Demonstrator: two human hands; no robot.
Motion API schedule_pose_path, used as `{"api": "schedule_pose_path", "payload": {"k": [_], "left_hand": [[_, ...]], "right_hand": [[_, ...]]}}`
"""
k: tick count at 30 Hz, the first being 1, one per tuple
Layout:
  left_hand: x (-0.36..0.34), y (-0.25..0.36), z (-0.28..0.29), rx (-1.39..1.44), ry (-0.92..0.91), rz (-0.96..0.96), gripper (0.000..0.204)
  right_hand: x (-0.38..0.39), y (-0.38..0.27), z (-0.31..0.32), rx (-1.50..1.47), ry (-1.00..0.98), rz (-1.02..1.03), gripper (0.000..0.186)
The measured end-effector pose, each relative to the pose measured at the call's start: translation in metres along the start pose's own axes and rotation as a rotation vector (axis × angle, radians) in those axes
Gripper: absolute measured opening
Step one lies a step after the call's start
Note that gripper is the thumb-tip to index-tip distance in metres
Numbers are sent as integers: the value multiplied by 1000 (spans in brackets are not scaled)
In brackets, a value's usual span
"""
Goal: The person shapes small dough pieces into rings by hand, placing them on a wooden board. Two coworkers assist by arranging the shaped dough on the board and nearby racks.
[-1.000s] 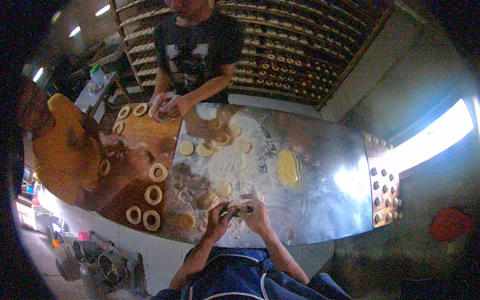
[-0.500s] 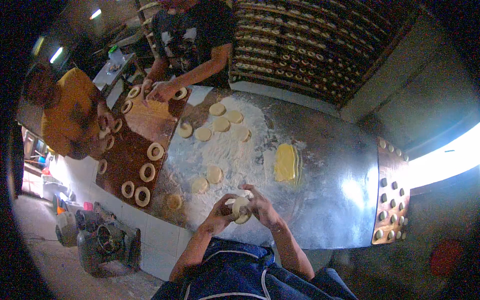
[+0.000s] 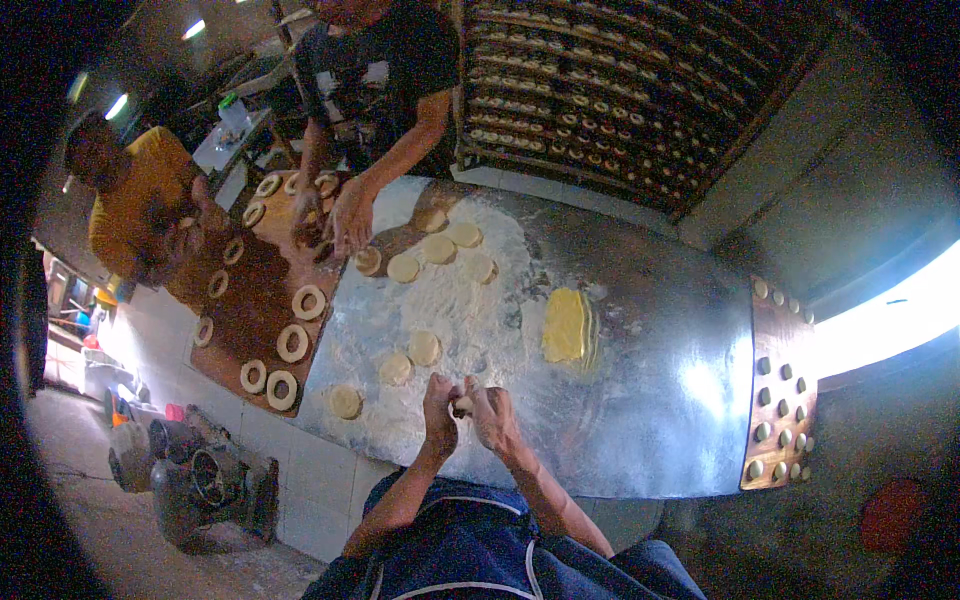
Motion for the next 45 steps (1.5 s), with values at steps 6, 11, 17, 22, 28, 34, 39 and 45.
{"api": "schedule_pose_path", "payload": {"k": [6, 11, 17, 22, 28, 34, 39, 45], "left_hand": [[-3, 17, 10, -603, -111, -300, 34], [-15, -1, 25, 439, 24, 317, 45], [-30, 5, 69, 85, -69, 34, 41], [-29, 60, 91, -286, -165, -24, 45], [-28, 76, 119, 414, 25, 58, 30], [-55, 30, 166, 429, 147, 12, 41], [-50, 84, 196, -990, -72, -508, 36], [-54, 96, 226, -229, 44, -196, 38]], "right_hand": [[-5, 27, -10, 118, -15, -62, 67], [0, 36, -44, -173, 118, -43, 67], [13, -2, -80, -78, 23, 70, 67], [1, 19, -104, 102, -48, 255, 68], [5, 19, -139, 182, -49, 372, 65], [-1, 16, -182, 85, -130, 424, 54], [-12, 1, -195, 276, -351, 442, 80], [-6, -18, -234, 353, -308, 374, 68]]}}
Point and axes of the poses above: each hand's wrist, its own x-axis away from the middle knuckle, its own z-axis out of the back of the hand, y = z × x, the point moved 1 cm from there along -x, towards the middle knuckle, and after that the axes turned 8 degrees about y, right-handed, at the moved point
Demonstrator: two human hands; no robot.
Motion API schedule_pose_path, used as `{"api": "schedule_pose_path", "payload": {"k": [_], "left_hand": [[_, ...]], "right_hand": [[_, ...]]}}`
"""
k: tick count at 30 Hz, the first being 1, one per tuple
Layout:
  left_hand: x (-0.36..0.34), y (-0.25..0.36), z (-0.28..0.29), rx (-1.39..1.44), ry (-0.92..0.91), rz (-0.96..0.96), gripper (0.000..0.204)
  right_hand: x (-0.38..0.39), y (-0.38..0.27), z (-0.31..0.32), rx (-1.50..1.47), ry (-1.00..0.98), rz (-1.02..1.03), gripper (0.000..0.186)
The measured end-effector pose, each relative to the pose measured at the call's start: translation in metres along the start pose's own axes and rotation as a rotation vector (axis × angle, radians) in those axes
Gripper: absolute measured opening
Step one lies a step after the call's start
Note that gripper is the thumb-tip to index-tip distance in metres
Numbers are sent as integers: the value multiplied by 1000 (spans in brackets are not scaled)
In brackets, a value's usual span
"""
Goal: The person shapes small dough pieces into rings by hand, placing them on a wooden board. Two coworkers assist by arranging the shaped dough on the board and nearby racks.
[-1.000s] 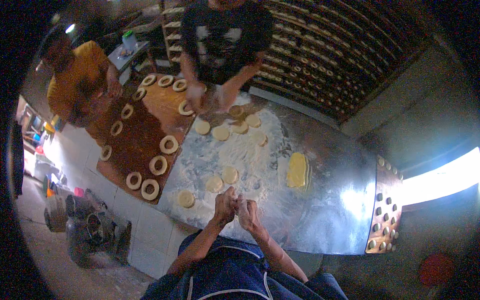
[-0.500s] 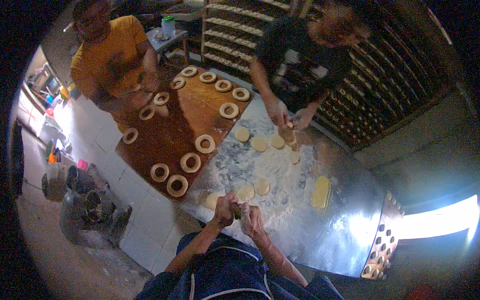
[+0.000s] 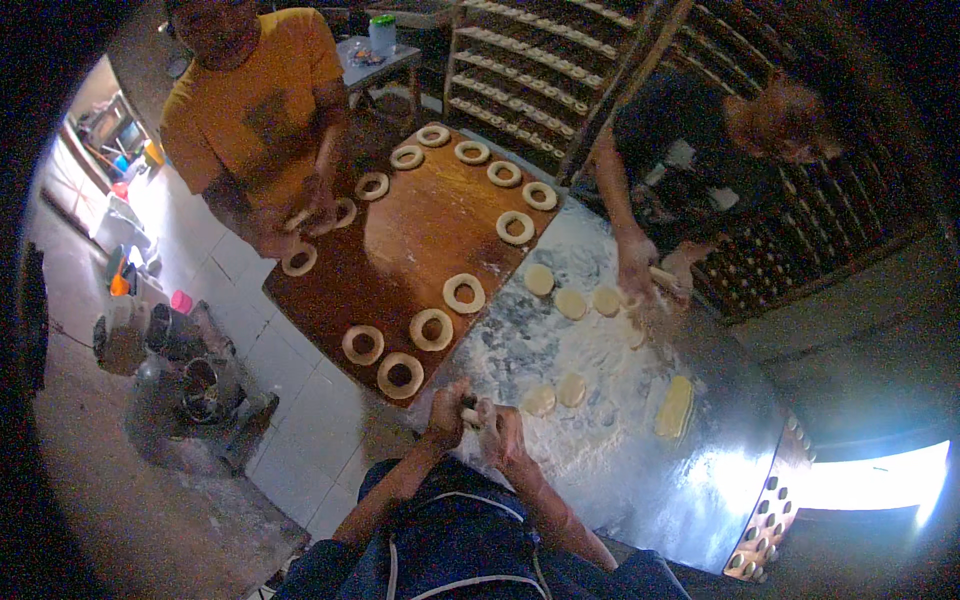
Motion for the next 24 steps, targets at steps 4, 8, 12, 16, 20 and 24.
{"api": "schedule_pose_path", "payload": {"k": [4, 8, 12, 16, 20, 24], "left_hand": [[-5, -16, 23, -207, 85, -240, 39], [-12, 8, 47, -444, 219, -330, 38], [-53, 13, 101, -218, 304, -91, 40], [-122, 17, 149, -403, 506, -57, 40], [-133, -17, 184, -1023, 564, -233, 37], [-67, 6, 198, -1107, 574, -486, 36]], "right_hand": [[-13, -12, -23, -30, -80, -21, 63], [-39, -26, -41, 38, -194, -127, 57], [-84, -74, -55, -463, -113, -12, 37], [-153, -99, -64, 47, -74, 181, 38], [-160, -42, -88, 471, 212, 284, 69], [-91, -33, -62, 202, -85, 151, 67]]}}
Point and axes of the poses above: each hand's wrist, its own x-axis away from the middle knuckle, its own z-axis out of the back of the hand, y = z × x, the point moved 1 cm from there along -x, towards the middle knuckle, and after that the axes turned 8 degrees about y, right-handed, at the moved point
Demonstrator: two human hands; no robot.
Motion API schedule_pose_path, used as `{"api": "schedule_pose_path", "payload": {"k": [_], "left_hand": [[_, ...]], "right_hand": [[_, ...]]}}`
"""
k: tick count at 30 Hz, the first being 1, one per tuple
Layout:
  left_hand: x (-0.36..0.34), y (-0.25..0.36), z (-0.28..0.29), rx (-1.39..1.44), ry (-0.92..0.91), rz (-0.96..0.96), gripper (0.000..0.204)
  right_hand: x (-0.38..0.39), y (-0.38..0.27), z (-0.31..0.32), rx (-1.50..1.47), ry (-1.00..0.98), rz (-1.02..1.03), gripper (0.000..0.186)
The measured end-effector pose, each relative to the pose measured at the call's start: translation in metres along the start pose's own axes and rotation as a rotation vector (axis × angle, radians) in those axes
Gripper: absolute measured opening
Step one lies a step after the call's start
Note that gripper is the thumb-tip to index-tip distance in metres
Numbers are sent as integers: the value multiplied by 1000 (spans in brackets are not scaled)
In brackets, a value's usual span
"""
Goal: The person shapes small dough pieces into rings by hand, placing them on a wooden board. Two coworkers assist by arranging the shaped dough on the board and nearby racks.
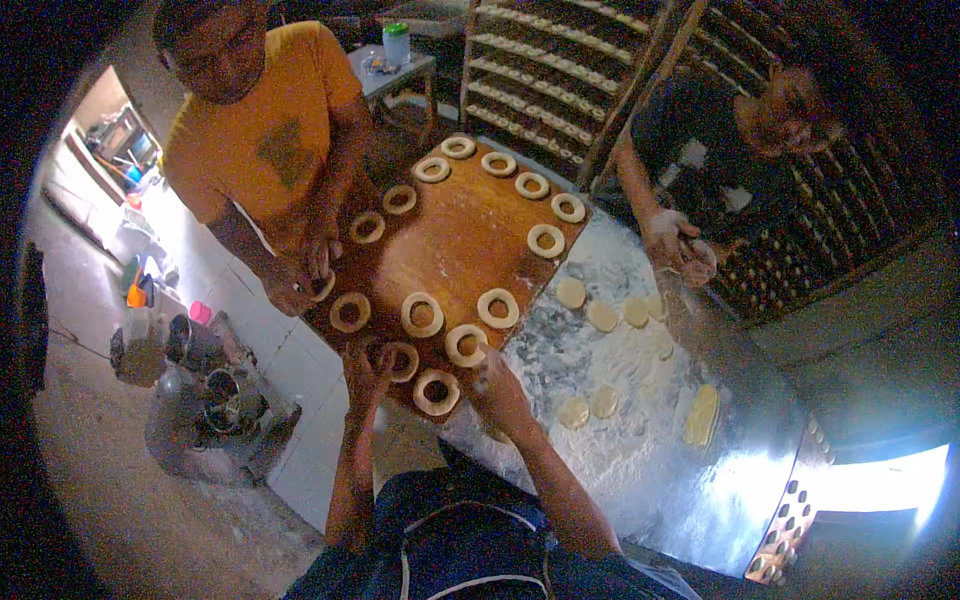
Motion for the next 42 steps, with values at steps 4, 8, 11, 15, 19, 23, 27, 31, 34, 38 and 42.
{"api": "schedule_pose_path", "payload": {"k": [4, 8, 11, 15, 19, 23, 27, 31, 34, 38, 42], "left_hand": [[3, 1, 4, 104, -45, 84, 33], [-6, -14, 1, 135, -78, 277, 34], [-8, -8, 3, 90, -116, 275, 32], [1, 43, 7, 56, 116, 159, 25], [43, 131, 31, 507, -237, 225, 18], [80, 182, 30, 641, -363, 200, 22], [104, 210, 25, 875, -728, 503, 32], [93, 255, 34, 871, -792, 560, 28], [108, 283, 31, 957, -767, 609, 23], [150, 297, 7, 1568, -834, 1065, 33], [160, 329, 18, 1575, -1131, 981, 63]], "right_hand": [[62, 0, 30, -112, -44, -236, 56], [103, 38, 58, 4, 226, -278, 44], [120, 58, 78, 304, 341, -287, 37], [125, 68, 52, 286, 352, -205, 24], [107, 46, 32, 356, 132, -259, 30], [110, 57, 42, -100, 144, -405, 33], [124, 47, 73, -445, 291, -424, 40], [141, 35, 105, -502, 359, -351, 55], [157, 40, 128, -556, 270, -392, 54], [184, 59, 161, -788, 34, -324, 55], [205, 79, 184, -1248, 51, -420, 42]]}}
Point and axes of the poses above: each hand's wrist, its own x-axis away from the middle knuckle, its own z-axis out of the back of the hand, y = z × x, the point moved 1 cm from there along -x, towards the middle knuckle, and after that the axes turned 8 degrees about y, right-handed, at the moved point
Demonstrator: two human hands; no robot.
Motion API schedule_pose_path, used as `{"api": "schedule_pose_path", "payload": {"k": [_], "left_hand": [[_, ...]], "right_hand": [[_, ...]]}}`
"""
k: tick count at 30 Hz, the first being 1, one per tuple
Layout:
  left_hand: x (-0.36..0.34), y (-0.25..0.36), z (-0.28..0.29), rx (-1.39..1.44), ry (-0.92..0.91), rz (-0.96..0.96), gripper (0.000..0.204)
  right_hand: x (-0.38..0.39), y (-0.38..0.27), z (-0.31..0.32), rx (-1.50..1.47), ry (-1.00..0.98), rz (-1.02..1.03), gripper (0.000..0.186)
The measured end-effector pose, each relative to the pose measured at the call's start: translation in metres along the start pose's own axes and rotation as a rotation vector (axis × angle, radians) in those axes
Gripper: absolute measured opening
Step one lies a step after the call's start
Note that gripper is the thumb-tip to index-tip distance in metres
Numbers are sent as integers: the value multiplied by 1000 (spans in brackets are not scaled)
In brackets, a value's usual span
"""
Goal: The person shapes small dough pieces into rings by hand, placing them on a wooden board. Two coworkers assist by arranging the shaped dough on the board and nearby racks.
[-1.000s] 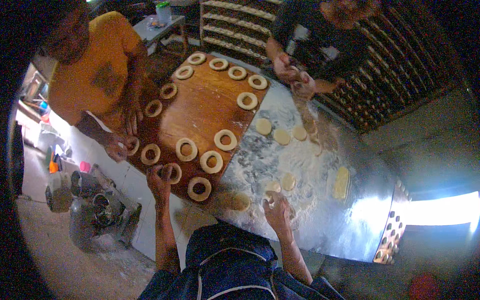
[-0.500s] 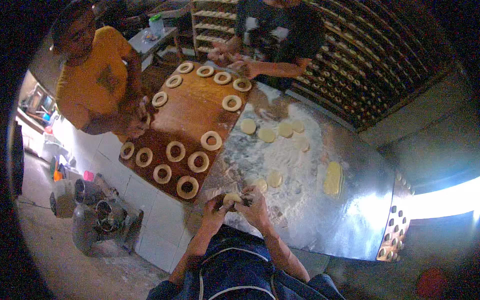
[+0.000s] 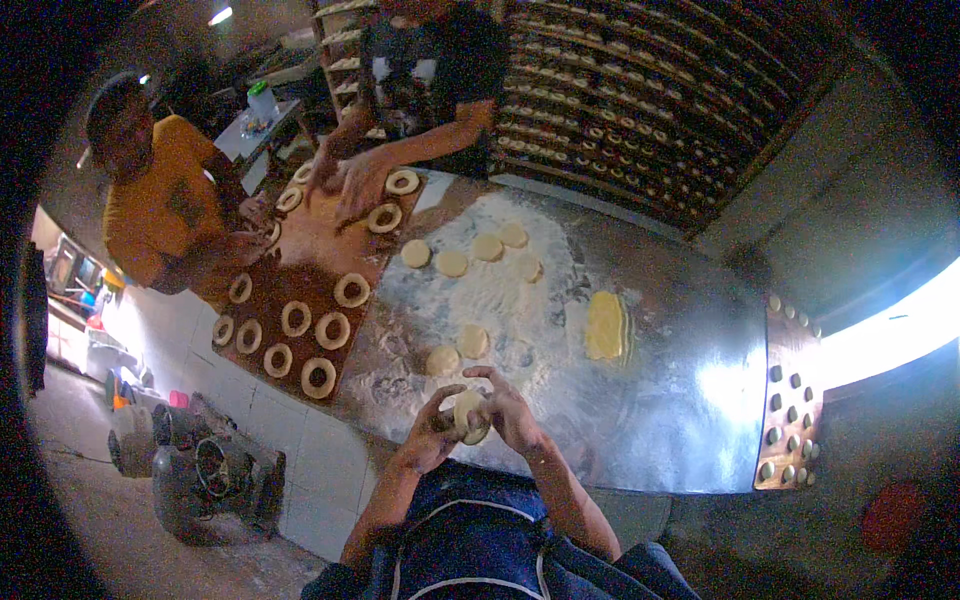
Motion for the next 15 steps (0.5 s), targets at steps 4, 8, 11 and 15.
{"api": "schedule_pose_path", "payload": {"k": [4, 8, 11, 15], "left_hand": [[-10, -20, -22, 210, -4, -231, 51], [-18, -40, -32, 132, 134, -329, 33], [-29, -45, -48, -940, 166, -620, 28], [-39, -81, -60, -283, 201, -451, 20]], "right_hand": [[0, 31, 38, 370, 320, -33, 43], [32, 10, 36, 69, 214, 141, 59], [46, -17, 43, 394, 191, 110, 67], [52, -9, 50, 746, 412, 273, 62]]}}
Point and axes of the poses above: each hand's wrist, its own x-axis away from the middle knuckle, its own z-axis out of the back of the hand, y = z × x, the point moved 1 cm from there along -x, towards the middle knuckle, and after that the axes turned 8 degrees about y, right-handed, at the moved point
